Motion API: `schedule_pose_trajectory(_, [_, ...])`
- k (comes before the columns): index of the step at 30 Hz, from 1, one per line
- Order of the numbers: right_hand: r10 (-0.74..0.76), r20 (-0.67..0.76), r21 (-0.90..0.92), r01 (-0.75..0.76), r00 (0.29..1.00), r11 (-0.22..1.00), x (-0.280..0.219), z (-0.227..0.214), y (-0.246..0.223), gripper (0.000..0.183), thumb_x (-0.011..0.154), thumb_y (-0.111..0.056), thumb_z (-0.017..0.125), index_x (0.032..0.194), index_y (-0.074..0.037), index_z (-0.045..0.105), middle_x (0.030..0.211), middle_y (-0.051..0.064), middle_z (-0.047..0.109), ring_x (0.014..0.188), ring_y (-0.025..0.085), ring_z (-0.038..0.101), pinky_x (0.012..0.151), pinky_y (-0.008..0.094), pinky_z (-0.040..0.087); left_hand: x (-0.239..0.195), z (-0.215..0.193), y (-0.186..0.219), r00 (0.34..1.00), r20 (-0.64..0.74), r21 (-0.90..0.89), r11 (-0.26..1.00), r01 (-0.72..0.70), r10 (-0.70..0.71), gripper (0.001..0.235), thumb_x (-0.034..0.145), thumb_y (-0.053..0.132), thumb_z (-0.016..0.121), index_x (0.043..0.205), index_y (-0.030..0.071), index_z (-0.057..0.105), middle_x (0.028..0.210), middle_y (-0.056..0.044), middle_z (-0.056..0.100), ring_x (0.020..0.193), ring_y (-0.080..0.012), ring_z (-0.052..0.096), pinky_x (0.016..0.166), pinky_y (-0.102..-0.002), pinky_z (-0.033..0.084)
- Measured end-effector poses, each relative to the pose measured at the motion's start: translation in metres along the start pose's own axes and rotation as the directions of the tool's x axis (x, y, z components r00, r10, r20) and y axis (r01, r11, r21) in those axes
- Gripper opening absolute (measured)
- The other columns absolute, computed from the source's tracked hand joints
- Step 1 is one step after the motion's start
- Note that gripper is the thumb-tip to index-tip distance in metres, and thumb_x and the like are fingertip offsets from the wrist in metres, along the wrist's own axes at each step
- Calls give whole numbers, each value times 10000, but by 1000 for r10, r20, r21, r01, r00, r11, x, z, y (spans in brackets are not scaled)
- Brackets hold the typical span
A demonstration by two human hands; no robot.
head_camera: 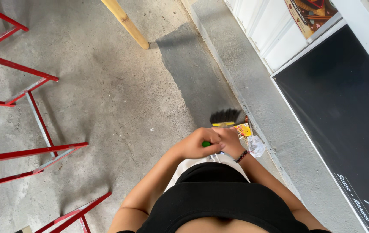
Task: The person sweeps debris from a concrete floor in a dining area using a hand brush and a metal dustpan, collecting it into the pan.
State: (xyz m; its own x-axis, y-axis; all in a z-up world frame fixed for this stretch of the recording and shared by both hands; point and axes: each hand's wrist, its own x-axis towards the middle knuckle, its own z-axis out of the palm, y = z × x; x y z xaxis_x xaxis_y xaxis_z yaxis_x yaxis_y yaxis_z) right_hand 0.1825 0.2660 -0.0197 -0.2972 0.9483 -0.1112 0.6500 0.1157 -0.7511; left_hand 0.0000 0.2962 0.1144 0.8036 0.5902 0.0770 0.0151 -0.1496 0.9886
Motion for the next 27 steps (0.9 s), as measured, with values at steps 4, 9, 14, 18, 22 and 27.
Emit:
schedule_pose_trajectory(4, [8, 56, -78, -3, 998, 997, 9, -7, -10, 244, 796, -400, 663, 944, -217, 728, 744, 59, 744, 742, 272, 716, 750, 423, 436, -2, 4, 14, 997, 4, 177, 981, -74, 74, 308, 985, 181, 685, 722, 32, 629, 619, -71, 512, 592, -210, 485, 611, -354, 422])
schedule_pose_trajectory(9, [56, 46, -55, -54, 997, 997, 8, -5, 0, 203, 834, -369, 642, 930, -197, 691, 718, 31, 762, 710, 237, 710, 793, 424, 368, 14, 22, -30, 991, 131, 272, 961, -41, 5, 318, 920, 229, 745, 695, 44, 615, 605, -50, 559, 566, -188, 505, 586, -358, 410])
schedule_pose_trajectory(14, [354, 185, -70, -347, 917, 935, -4, 38, 63, 264, 861, -447, 681, 934, -194, 668, 732, 62, 727, 744, 235, 699, 770, 398, 423, 13, 55, -109, 960, 254, 120, 989, 89, -117, 275, 920, 255, 742, 785, 50, 617, 663, -11, 559, 618, -134, 506, 588, -334, 421])
schedule_pose_trajectory(18, [357, 191, -86, -347, 914, 934, -27, 71, 114, 208, 836, -342, 624, 1002, -232, 683, 814, 24, 752, 810, 213, 717, 787, 385, 425, 3, 68, -141, 956, 288, 45, 998, 51, -62, 284, 929, 241, 744, 810, 30, 596, 703, -17, 542, 679, -148, 508, 646, -326, 445])
schedule_pose_trajectory(22, [402, 142, -111, -389, 904, 914, -29, 71, 110, 251, 853, -351, 591, 1058, -261, 704, 843, 17, 766, 863, 214, 720, 815, 417, 399, -4, 55, -127, 972, 208, 37, 994, 105, -110, 223, 931, 235, 708, 869, 30, 647, 732, -40, 597, 705, -160, 559, 665, -330, 472])
schedule_pose_trajectory(27, [287, 45, -79, -283, 957, 956, -5, 46, 70, 258, 837, -352, 600, 1028, -240, 731, 881, 3, 760, 909, 230, 701, 804, 442, 440, 2, 18, -69, 981, 102, 115, 982, 151, -163, 212, 945, 238, 669, 909, 30, 684, 734, -80, 626, 677, -181, 575, 664, -342, 492])
